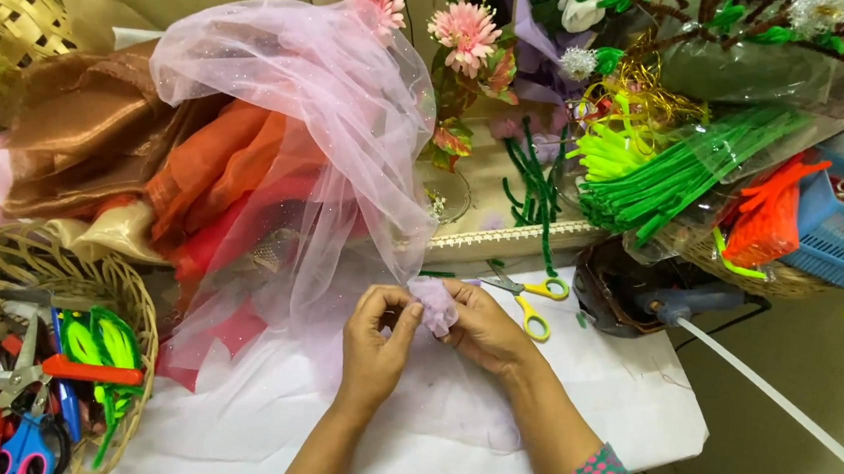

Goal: The person folds a small piece of light pink tulle fabric into a flower shape, secures it with a thin wire, and trims the wire with scissors. The person then adjusts the petals to refine the shape.

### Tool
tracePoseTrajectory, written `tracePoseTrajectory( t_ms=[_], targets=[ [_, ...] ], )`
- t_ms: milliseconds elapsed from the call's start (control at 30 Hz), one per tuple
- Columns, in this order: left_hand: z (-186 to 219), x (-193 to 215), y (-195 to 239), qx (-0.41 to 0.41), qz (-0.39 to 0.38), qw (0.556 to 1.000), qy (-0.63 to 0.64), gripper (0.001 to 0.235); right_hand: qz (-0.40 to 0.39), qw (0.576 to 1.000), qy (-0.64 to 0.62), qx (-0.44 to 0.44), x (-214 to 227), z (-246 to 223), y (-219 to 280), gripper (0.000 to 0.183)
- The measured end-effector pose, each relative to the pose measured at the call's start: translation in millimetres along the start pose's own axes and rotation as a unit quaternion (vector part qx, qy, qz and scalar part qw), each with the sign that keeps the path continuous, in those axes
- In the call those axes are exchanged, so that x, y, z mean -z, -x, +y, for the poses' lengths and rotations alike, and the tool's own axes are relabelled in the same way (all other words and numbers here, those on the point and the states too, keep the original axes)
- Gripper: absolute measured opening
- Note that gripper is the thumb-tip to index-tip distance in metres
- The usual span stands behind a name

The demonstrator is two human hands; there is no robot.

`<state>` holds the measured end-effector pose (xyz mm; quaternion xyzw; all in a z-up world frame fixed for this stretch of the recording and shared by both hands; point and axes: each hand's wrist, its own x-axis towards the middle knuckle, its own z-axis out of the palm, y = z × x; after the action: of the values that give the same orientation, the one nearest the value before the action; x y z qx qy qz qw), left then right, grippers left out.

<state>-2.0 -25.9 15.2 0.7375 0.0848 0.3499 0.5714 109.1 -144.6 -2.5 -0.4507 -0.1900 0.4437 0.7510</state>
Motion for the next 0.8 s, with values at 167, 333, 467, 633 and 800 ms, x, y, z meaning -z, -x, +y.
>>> tracePoseTrajectory(
  t_ms=[167,333,467,633,800],
  targets=[
    [-17,0,0,0.080,0.021,0.993,0.088,0.009,0.106,0.988,0.103,0.037,4,0,-2,0.010],
    [-20,-1,3,0.130,0.047,0.982,0.128,0.009,0.145,0.972,0.159,0.089,14,-5,-3,0.013],
    [-16,-3,2,0.142,0.045,0.983,0.110,0.010,0.071,0.978,0.164,0.112,-2,-14,7,0.027],
    [-13,-5,2,0.143,0.031,0.985,0.089,0.009,0.037,0.975,0.189,0.112,0,-13,6,0.038],
    [-21,-4,3,0.133,-0.011,0.984,0.116,0.019,0.060,0.975,0.178,0.116,4,-15,8,0.030]
  ],
)
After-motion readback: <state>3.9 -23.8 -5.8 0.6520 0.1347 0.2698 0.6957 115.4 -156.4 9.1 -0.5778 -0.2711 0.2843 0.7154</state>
